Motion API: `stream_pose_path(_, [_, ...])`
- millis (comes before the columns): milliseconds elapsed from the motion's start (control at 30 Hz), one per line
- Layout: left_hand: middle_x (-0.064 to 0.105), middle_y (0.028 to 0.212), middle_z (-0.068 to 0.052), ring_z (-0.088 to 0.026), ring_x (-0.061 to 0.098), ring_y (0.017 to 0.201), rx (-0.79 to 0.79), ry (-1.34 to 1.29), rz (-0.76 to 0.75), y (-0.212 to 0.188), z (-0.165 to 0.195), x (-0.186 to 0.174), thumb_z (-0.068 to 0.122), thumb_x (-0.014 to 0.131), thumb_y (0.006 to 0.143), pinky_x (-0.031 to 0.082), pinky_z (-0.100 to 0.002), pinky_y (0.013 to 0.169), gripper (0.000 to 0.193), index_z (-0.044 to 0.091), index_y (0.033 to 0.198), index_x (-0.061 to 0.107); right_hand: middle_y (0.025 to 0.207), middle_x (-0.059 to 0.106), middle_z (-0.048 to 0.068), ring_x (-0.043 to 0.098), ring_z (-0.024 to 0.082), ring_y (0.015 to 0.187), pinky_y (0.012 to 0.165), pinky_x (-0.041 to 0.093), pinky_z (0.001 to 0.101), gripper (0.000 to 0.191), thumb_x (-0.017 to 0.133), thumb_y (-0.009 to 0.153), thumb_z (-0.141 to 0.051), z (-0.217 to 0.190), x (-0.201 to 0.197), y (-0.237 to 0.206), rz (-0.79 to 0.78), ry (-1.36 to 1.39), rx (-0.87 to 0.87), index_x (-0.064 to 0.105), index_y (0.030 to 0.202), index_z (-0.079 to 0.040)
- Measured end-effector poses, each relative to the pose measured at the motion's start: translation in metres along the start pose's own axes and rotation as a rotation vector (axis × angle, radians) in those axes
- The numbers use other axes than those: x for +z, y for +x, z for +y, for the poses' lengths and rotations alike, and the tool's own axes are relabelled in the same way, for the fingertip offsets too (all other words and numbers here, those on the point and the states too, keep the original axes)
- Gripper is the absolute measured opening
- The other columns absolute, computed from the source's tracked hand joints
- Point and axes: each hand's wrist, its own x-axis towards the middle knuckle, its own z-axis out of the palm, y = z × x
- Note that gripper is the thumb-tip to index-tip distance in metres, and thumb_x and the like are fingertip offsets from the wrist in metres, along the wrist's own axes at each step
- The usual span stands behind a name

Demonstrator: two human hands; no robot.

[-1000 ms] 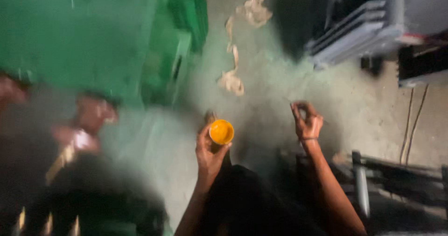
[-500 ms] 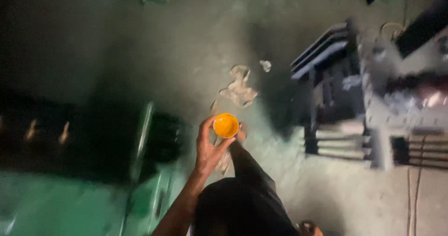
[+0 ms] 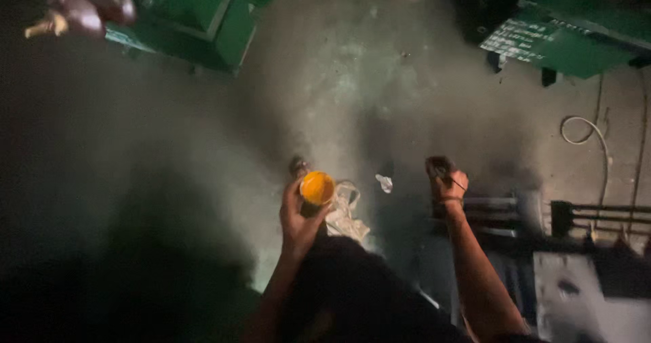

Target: The person holds a small can of yellow paint and stirs it with a paintbrush, stirring continuously while standing near machinery. They then walk across the workshop floor carrying the can and dip the brush into a larger paint can among other cans on the floor.

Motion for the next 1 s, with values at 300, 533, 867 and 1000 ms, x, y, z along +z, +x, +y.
stream_pose_path(300, [0.051, 0.147, -0.016, -0.029, 0.054, 0.136, 0.192, -0.004, -0.127, 0.396, 0.017, 0.062, 0.008, 0.089, 0.08, 0.047, -0.042, 0.115, 0.09, 0.006, 0.154, 0.039, 0.08, 0.066, 0.01, 0.059, 0.027, 0.068, 0.059, 0.047, 0.0415, 0.033, 0.064, 0.099, -0.045, -0.013, 0.048, 0.097, -0.285, -0.063, 0.526, 0.07, 0.104, -0.013])
stream_pose_path(533, [0.047, 0.147, -0.019, -0.034, 0.051, 0.137, 0.223, 0.075, -0.085, 0.637, -0.046, 0.163, 0.003, 0.088, 0.079, 0.045, -0.045, 0.115, 0.092, 0.004, 0.155, 0.036, 0.08, 0.063, 0.006, 0.054, 0.02, 0.066, 0.057, 0.044, 0.0359, 0.037, 0.062, 0.104, -0.046, -0.028, 0.112, 0.314, -0.388, -0.053, 0.665, 0.066, 0.099, -0.01])
stream_pose_path(867, [0.049, 0.138, -0.021, -0.036, 0.054, 0.13, -0.041, 0.201, 0.102, 0.901, -0.083, 0.255, 0.008, 0.091, 0.075, 0.052, -0.048, 0.105, 0.082, 0.003, 0.142, 0.046, 0.077, 0.065, 0.004, 0.055, 0.012, 0.055, 0.055, 0.047, 0.0291, 0.023, 0.073, 0.103, -0.034, -0.134, 0.194, 0.899, -0.144, 0.289, 0.041, 0.071, 0.109, -0.011])
stream_pose_path(1000, [0.049, 0.141, -0.02, -0.037, 0.056, 0.132, 0.042, 0.182, 0.156, 1.011, -0.109, 0.276, 0.007, 0.089, 0.078, 0.056, -0.047, 0.105, 0.079, 0.003, 0.144, 0.046, 0.096, 0.07, 0.007, 0.064, 0.017, 0.08, 0.067, 0.053, 0.0346, 0.028, 0.072, 0.104, -0.029, -0.194, 0.251, 1.05, -0.062, 0.266, -0.107, 0.071, 0.107, -0.001])
